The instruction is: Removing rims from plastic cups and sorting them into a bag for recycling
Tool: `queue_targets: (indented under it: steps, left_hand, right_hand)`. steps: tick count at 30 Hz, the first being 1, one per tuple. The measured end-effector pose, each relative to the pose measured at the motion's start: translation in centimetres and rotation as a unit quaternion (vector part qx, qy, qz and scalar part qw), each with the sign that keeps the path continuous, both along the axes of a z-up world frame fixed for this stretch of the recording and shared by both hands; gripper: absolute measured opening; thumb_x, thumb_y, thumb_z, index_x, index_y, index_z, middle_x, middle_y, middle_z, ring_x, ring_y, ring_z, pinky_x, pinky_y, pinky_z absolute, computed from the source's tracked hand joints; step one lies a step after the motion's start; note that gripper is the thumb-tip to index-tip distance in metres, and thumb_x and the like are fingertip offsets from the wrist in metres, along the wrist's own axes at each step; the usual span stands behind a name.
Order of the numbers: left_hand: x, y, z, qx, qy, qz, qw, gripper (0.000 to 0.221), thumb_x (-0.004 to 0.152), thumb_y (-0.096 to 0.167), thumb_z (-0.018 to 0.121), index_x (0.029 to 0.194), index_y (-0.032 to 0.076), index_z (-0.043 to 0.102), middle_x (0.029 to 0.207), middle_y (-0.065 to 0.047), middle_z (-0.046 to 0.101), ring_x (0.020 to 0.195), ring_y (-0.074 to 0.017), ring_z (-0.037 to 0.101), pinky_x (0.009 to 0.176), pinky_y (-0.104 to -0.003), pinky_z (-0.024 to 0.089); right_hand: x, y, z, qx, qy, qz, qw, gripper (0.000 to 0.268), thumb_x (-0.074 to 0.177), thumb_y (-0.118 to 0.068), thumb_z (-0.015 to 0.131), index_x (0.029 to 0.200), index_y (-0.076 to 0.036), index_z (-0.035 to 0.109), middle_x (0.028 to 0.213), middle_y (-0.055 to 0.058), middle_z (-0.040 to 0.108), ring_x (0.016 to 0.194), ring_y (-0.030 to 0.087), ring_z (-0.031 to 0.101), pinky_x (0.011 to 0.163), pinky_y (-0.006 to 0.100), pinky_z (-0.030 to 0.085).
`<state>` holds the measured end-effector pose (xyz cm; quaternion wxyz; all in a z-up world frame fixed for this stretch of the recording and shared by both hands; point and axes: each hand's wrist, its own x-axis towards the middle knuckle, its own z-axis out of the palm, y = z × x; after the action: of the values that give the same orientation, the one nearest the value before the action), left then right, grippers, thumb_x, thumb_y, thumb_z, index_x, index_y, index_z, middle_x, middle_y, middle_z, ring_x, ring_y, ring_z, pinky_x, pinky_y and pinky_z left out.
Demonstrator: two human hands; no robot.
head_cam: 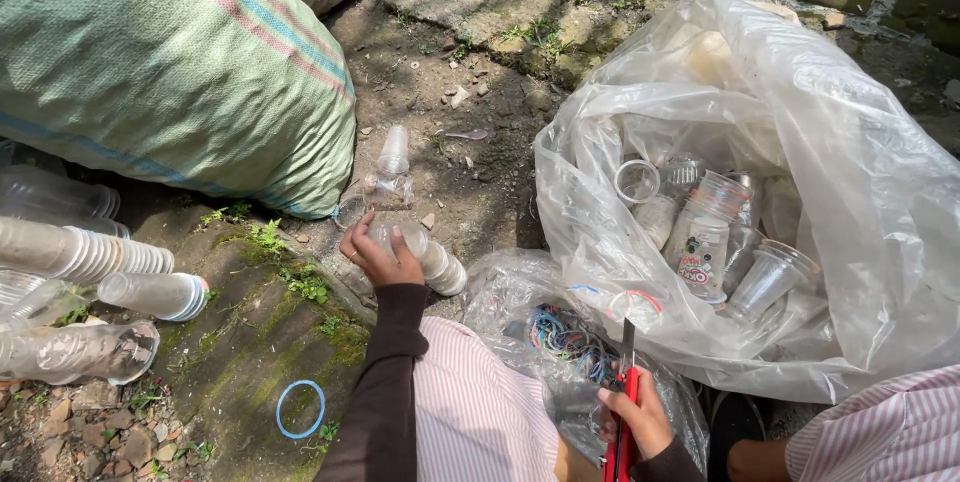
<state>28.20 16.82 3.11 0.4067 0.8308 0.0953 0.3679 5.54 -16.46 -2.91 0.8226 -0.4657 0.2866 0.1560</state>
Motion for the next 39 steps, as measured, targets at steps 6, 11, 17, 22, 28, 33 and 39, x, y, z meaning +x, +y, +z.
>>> queue_targets:
  steps: [6, 11, 17, 22, 28, 33, 39]
  left_hand:
    - [2.2, 2.0, -5.9, 0.09, 0.146, -0.045, 0.984, 0.041, 0.086, -0.007, 0.067, 0.123, 0.002, 0.051, 0.127, -0.02, 0.049, 0.111, -0.038, 0.058, 0.099, -0.048, 0.048]
    - [1.7, 2.2, -10.0, 0.163, 0.311, 0.002, 0.936, 0.048, 0.089, 0.005, 0.067, 0.133, 0.006, 0.048, 0.134, -0.019, 0.048, 0.113, -0.0376, 0.059, 0.098, -0.05, 0.05]
    - [1.3, 1.7, -10.0, 0.233, 0.335, 0.002, 0.913, 0.059, 0.091, 0.02, 0.066, 0.142, 0.002, 0.042, 0.136, -0.022, 0.048, 0.119, -0.0398, 0.054, 0.101, -0.053, 0.044]
    - [0.3, 0.4, -7.9, 0.241, 0.202, 0.037, 0.948, 0.073, 0.087, 0.029, 0.073, 0.143, -0.004, 0.041, 0.147, -0.029, 0.04, 0.135, -0.0452, 0.042, 0.114, -0.061, 0.027]
    - [-4.8, -3.0, -4.2, 0.141, 0.117, 0.003, 0.983, 0.053, 0.087, 0.013, 0.069, 0.135, 0.008, 0.047, 0.149, -0.021, 0.035, 0.132, -0.0436, 0.041, 0.111, -0.056, 0.035]
    - [-11.6, -3.6, -1.0, 0.046, 0.178, -0.042, 0.982, 0.038, 0.084, 0.005, 0.07, 0.119, 0.01, 0.056, 0.145, -0.016, 0.042, 0.132, -0.0356, 0.049, 0.11, -0.053, 0.047]
    - [-25.3, 5.3, -6.5, -0.005, 0.2, 0.129, 0.971, 0.027, 0.086, 0.001, 0.073, 0.112, -0.007, 0.071, 0.113, -0.024, 0.066, 0.097, -0.0318, 0.067, 0.085, -0.043, 0.06]
  right_hand:
    - [-1.8, -0.7, -6.2, 0.046, -0.013, -0.009, 0.999, 0.023, 0.095, 0.005, 0.058, 0.116, 0.003, 0.049, 0.077, 0.025, 0.057, 0.06, 0.033, 0.06, 0.053, 0.049, 0.058]
    - [-0.4, -0.4, -0.6, 0.031, -0.028, 0.01, 0.999, 0.04, 0.099, -0.005, 0.051, 0.138, -0.002, 0.046, 0.095, 0.027, 0.066, 0.055, 0.031, 0.062, 0.046, 0.044, 0.054]
    - [0.2, -0.2, 0.7, 0.06, 0.018, -0.005, 0.998, 0.038, 0.103, -0.028, 0.047, 0.131, -0.004, 0.054, 0.085, 0.022, 0.061, 0.049, 0.027, 0.05, 0.04, 0.04, 0.041]
    - [0.4, -0.1, 1.5, 0.08, 0.022, 0.009, 0.997, 0.047, 0.105, -0.039, 0.044, 0.123, 0.001, 0.06, 0.064, 0.017, 0.053, 0.034, 0.021, 0.04, 0.032, 0.037, 0.035]
    - [0.1, -0.3, 0.8, 0.148, 0.032, -0.028, 0.988, 0.033, 0.097, -0.006, 0.038, 0.125, -0.002, 0.055, 0.07, 0.016, 0.048, 0.04, 0.018, 0.033, 0.035, 0.034, 0.029]
    - [-0.2, -0.9, 1.5, 0.122, 0.015, -0.062, 0.991, 0.063, 0.079, 0.009, 0.031, 0.138, -0.005, 0.049, 0.081, 0.018, 0.051, 0.049, 0.024, 0.041, 0.042, 0.038, 0.034]
    - [-1.7, -2.1, -3.2, 0.06, 0.016, -0.088, 0.994, 0.065, 0.077, 0.017, 0.032, 0.136, -0.01, 0.043, 0.089, 0.022, 0.055, 0.05, 0.03, 0.048, 0.039, 0.043, 0.037]
